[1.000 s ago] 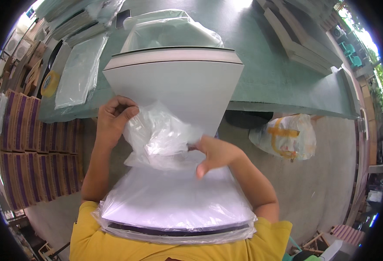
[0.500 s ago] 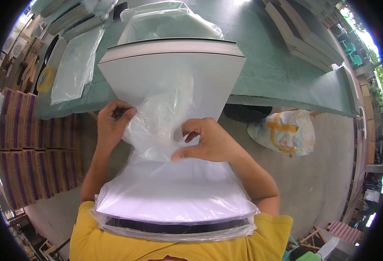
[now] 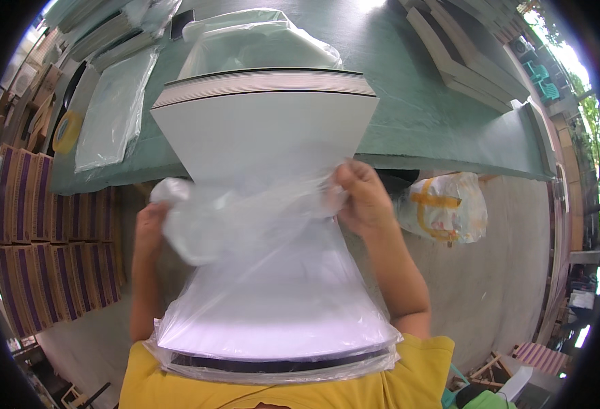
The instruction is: The person packages books by placing them into plastic bags one at a time and smoothing the plastic over the book covers.
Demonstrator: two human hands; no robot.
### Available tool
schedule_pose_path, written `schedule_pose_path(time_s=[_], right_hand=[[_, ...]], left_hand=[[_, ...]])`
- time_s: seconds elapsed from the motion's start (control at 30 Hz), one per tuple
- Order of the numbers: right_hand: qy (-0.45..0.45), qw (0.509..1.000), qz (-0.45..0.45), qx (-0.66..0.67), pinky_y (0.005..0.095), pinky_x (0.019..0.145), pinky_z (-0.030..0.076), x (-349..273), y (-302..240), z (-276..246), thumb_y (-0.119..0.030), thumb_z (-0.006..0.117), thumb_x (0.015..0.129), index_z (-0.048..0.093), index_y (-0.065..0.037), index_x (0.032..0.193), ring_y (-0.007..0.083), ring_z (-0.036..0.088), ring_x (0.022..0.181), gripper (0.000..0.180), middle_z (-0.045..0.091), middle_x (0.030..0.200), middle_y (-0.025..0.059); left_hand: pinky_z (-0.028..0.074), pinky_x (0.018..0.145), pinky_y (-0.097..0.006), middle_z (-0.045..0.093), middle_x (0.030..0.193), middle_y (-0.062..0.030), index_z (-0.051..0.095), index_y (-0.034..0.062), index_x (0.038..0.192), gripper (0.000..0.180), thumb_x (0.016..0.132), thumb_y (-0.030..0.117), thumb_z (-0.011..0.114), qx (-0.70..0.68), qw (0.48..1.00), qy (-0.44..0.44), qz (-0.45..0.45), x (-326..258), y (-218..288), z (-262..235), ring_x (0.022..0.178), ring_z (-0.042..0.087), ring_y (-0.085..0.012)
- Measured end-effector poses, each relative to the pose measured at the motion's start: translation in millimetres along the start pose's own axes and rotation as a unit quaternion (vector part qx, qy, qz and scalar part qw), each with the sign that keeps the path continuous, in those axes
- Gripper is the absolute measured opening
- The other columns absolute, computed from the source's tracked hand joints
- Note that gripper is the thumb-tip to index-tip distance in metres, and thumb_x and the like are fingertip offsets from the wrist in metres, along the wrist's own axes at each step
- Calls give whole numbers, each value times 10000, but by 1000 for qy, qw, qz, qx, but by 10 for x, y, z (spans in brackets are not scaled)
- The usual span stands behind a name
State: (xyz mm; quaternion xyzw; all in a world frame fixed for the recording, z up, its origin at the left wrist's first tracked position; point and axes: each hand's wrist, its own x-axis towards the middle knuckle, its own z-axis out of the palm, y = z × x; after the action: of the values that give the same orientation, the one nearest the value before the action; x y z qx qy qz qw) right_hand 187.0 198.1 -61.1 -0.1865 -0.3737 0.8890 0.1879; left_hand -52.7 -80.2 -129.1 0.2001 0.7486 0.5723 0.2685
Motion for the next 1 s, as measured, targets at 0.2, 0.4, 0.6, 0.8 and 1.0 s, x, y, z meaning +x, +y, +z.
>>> schedule_pose_path(time_s=[0.2, 0.4, 0.6, 0.8, 1.0], right_hand=[[-14, 982, 39, -186, 231, 591, 439, -55, 2, 24, -126, 628, 764, 582, 16, 846, 109, 550, 643, 170, 596, 740, 50], [-105, 976, 73, -176, 220, 565, 412, 131, 135, 708, -145, 663, 741, 587, -8, 758, 81, 514, 616, 158, 577, 689, 29], [-79, 991, 96, -41, 228, 510, 402, 124, 370, 680, -235, 656, 754, 533, -54, 672, 84, 486, 566, 234, 539, 631, 5], [-126, 988, 77, 38, 240, 456, 394, 73, 143, 379, -306, 631, 767, 522, -64, 706, 102, 486, 510, 272, 517, 634, 0], [-193, 939, -24, -283, 217, 636, 404, 65, 148, 761, -123, 699, 702, 606, -2, 811, 110, 517, 709, 187, 566, 778, 64]], left_hand=[[443, 668, -251, 585, 819, -83, 518, 0, 728, 110, 652, -56, 462, 100, 908, 349, 210, 5, -81, -724, 724, 530, -117], [379, 492, -206, 538, 623, -35, 550, 9, 771, 131, 741, 137, 553, 31, 944, -257, 202, -79, 1251, 527, 550, 504, -95], [368, 508, -210, 523, 566, -6, 573, 15, 690, 147, 743, 145, 619, 17, 943, -256, 211, -205, 1271, 929, 552, 458, -57], [412, 515, -251, 566, 586, -50, 571, 9, 758, 132, 753, 139, 594, 306, 951, 33, 8, 236, 500, -211, 539, 495, -90], [465, 649, -307, 586, 803, -108, 533, 50, 862, 251, 710, 197, 666, 88, 954, -42, 285, -275, 1354, 570, 674, 585, -204]])
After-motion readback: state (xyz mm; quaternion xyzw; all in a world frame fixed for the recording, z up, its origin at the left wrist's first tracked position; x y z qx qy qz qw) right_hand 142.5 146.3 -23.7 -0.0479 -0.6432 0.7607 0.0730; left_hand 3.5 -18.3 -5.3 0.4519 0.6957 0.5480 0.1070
